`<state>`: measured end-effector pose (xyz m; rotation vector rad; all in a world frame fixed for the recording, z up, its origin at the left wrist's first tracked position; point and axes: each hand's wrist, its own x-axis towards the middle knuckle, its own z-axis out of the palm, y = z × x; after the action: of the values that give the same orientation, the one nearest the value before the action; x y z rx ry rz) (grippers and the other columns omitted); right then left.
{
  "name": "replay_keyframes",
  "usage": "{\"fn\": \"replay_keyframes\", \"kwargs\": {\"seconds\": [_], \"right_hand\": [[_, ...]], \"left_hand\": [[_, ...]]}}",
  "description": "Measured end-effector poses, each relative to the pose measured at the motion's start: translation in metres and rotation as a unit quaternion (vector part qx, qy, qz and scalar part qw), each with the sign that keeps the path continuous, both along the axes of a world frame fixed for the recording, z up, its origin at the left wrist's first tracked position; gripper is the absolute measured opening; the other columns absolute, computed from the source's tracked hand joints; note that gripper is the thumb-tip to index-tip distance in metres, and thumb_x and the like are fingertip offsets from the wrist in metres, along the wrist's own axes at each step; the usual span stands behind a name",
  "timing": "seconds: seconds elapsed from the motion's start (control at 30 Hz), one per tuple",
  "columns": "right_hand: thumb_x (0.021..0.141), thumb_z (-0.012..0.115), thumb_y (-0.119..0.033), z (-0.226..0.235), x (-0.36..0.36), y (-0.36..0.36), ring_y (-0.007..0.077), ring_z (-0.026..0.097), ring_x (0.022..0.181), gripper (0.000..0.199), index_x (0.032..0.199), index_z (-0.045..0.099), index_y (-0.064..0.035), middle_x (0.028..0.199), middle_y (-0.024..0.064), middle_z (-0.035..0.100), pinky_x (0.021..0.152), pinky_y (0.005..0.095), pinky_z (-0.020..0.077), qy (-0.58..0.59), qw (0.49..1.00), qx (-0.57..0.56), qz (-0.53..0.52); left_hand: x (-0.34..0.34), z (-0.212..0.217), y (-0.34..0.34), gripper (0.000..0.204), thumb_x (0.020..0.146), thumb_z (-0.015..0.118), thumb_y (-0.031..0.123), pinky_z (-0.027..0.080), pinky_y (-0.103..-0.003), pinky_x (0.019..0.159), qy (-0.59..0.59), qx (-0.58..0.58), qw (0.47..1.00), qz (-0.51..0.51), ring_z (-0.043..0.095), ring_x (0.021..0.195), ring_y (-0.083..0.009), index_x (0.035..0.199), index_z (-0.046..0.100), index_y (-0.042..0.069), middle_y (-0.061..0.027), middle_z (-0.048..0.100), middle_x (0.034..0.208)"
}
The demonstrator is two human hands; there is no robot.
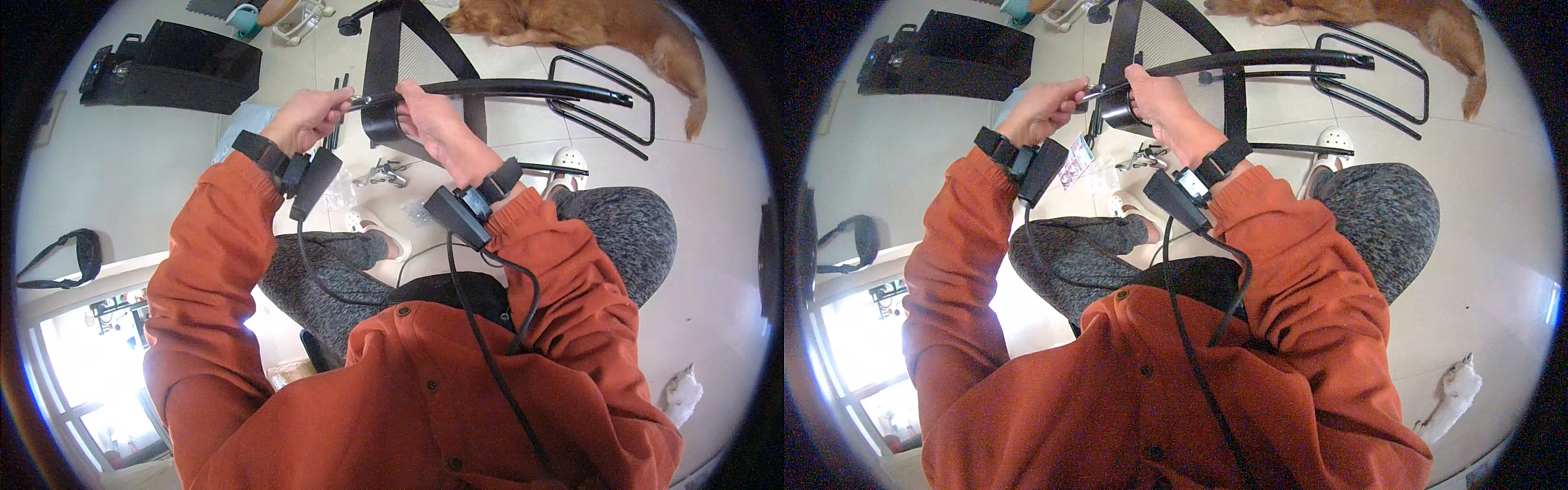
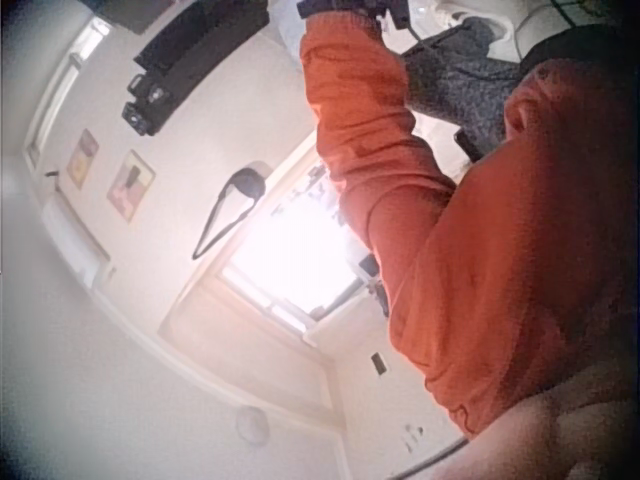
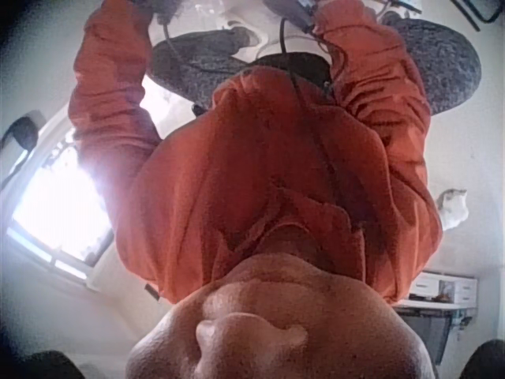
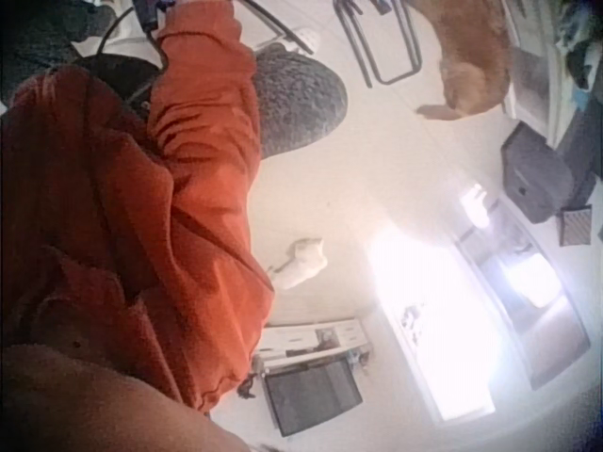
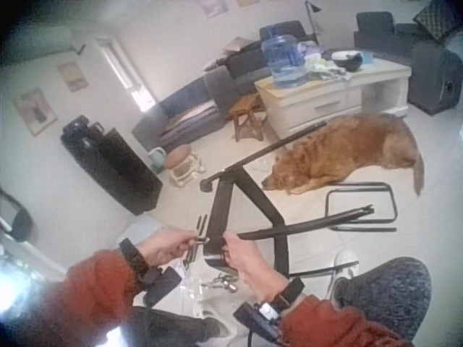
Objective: The person assembles a black mesh office chair by attaching metal rods to the backrest frame. They insert the rods into the frame and secure them with screws using a screwdriver.
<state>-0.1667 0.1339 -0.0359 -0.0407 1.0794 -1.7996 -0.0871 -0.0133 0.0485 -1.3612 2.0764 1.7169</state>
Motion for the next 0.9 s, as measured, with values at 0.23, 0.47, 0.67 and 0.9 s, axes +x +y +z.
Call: {"fn": "replay_keyframes", "kwargs": {"seconds": [0.23, 0.47, 0.67, 0.9], "right_hand": [[0.085, 0.053, -0.029, -0.007, -0.002, -0.006, 0.0089, 0.053, 0.064, 0.023, 0.081, 0.056, -0.0064, 0.074, 0.0011, 0.058, 0.060, 0.0206, 0.0408, -0.012, 1.000, -0.029, -0.005], [0.086, 0.052, -0.027, -0.007, -0.002, -0.007, 0.0067, 0.046, 0.056, 0.022, 0.076, 0.055, -0.0078, 0.069, -0.0014, 0.053, 0.052, 0.0203, 0.0372, -0.009, 1.000, -0.019, -0.013], [0.086, 0.055, -0.027, -0.004, -0.001, -0.003, 0.0060, 0.041, 0.051, 0.023, 0.072, 0.054, -0.0086, 0.064, -0.0037, 0.048, 0.047, 0.0196, 0.0339, -0.010, 0.999, -0.026, -0.021], [0.085, 0.055, -0.028, -0.002, -0.002, -0.003, 0.0058, 0.041, 0.052, 0.025, 0.070, 0.053, -0.0079, 0.063, -0.0035, 0.048, 0.047, 0.0205, 0.0338, 0.003, 0.999, -0.026, -0.023]], "left_hand": [[-0.020, 0.003, 0.010, 0.016, 0.087, 0.056, 0.015, 0.035, -0.023, 0.046, 0.000, -0.254, 0.939, -0.230, 0.043, 0.051, -0.0052, 0.076, 0.055, 0.004, 0.0020, 0.048, 0.061], [-0.012, 0.002, 0.020, 0.014, 0.079, 0.056, 0.004, 0.046, -0.034, 0.059, 0.143, -0.564, 0.654, -0.483, 0.058, 0.073, -0.0282, 0.092, 0.060, 0.003, -0.0102, 0.058, 0.082], [0.013, -0.002, 0.017, 0.025, 0.079, 0.055, 0.000, 0.050, -0.034, 0.072, 0.189, -0.615, 0.545, -0.538, 0.060, 0.084, -0.0286, 0.104, 0.059, 0.005, -0.0104, 0.062, 0.094], [0.026, -0.004, 0.043, 0.035, 0.086, 0.060, 0.031, 0.050, -0.024, 0.061, 0.047, -0.252, 0.961, -0.106, 0.061, 0.069, -0.0153, 0.094, 0.059, -0.002, -0.0096, 0.062, 0.079]]}}
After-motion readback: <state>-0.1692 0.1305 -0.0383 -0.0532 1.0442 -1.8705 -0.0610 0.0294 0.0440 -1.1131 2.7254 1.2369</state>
